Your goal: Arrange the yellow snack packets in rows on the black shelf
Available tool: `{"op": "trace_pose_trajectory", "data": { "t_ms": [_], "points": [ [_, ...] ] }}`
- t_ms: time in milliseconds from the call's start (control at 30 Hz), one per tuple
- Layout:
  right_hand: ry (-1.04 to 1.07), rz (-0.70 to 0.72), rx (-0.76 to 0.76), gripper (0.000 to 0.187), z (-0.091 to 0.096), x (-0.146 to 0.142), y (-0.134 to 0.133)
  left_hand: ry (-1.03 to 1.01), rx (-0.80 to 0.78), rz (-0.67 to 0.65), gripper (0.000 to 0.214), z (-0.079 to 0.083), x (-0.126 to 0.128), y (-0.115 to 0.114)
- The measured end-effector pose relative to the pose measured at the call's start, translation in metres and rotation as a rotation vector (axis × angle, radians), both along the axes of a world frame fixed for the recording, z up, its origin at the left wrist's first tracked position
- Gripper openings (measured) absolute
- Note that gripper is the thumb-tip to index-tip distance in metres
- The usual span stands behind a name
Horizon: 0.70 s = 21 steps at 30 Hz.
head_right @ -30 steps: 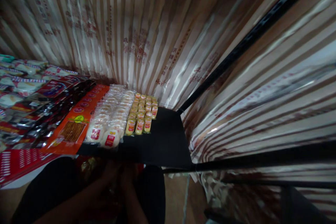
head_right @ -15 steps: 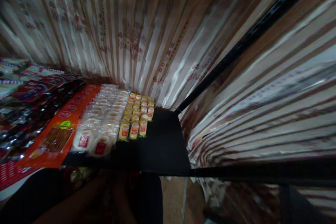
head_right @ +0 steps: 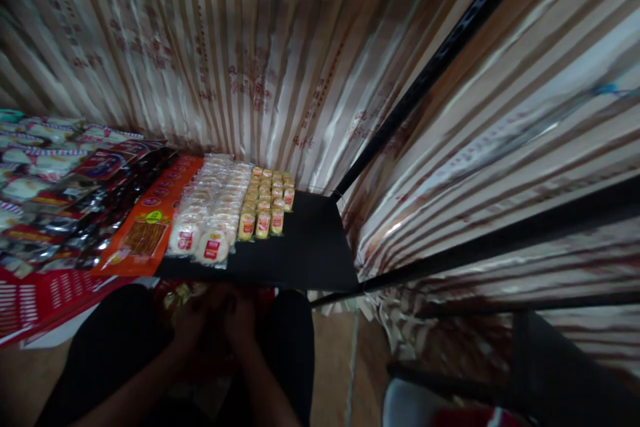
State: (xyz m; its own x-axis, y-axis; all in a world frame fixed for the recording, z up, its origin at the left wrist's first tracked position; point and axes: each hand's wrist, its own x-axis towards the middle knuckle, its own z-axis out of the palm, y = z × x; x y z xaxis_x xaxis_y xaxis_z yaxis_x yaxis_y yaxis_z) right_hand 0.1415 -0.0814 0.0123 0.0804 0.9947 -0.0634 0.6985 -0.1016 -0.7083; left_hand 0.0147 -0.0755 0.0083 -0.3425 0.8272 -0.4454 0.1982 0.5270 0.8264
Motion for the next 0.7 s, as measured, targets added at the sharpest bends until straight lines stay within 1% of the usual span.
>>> {"op": "trace_pose_trajectory", "data": {
  "t_ms": [133, 233, 333, 433, 500, 567, 633, 700],
  "points": [
    [0.037, 0.082, 0.152, 0.043, 0.011, 0.001, -0.023, -0.094, 0.029, 0.072, 0.026, 0.022, -0.017, -0.027],
    [0.012, 0.191, 0.26, 0.052, 0.024, 0.003, -0.039, -0.247, 0.022, 0.051, 0.034, 0.04, -0.025, -0.043],
    [-0.057, 0.277, 0.317, 0.056, 0.04, 0.007, -0.049, -0.367, 0.022, 0.036, 0.036, 0.055, -0.027, -0.053],
    [-0.039, 0.323, 0.364, 0.054, 0.052, 0.009, -0.052, -0.438, 0.04, 0.035, 0.031, 0.07, -0.025, -0.056],
    [0.044, 0.26, 0.377, 0.054, 0.056, 0.01, -0.053, -0.491, 0.025, 0.045, 0.03, 0.078, -0.021, -0.055],
    [0.195, 0.123, 0.366, 0.055, 0.058, 0.01, -0.053, -0.525, 0.008, 0.055, 0.031, 0.084, -0.017, -0.055],
    [0.412, -0.024, 0.326, 0.055, 0.059, 0.009, -0.053, -0.535, 0.009, 0.05, 0.033, 0.088, -0.011, -0.054],
    [0.65, -0.138, 0.242, 0.055, 0.061, 0.008, -0.052, -0.539, 0.022, 0.047, 0.035, 0.091, -0.002, -0.054]
  ]
}}
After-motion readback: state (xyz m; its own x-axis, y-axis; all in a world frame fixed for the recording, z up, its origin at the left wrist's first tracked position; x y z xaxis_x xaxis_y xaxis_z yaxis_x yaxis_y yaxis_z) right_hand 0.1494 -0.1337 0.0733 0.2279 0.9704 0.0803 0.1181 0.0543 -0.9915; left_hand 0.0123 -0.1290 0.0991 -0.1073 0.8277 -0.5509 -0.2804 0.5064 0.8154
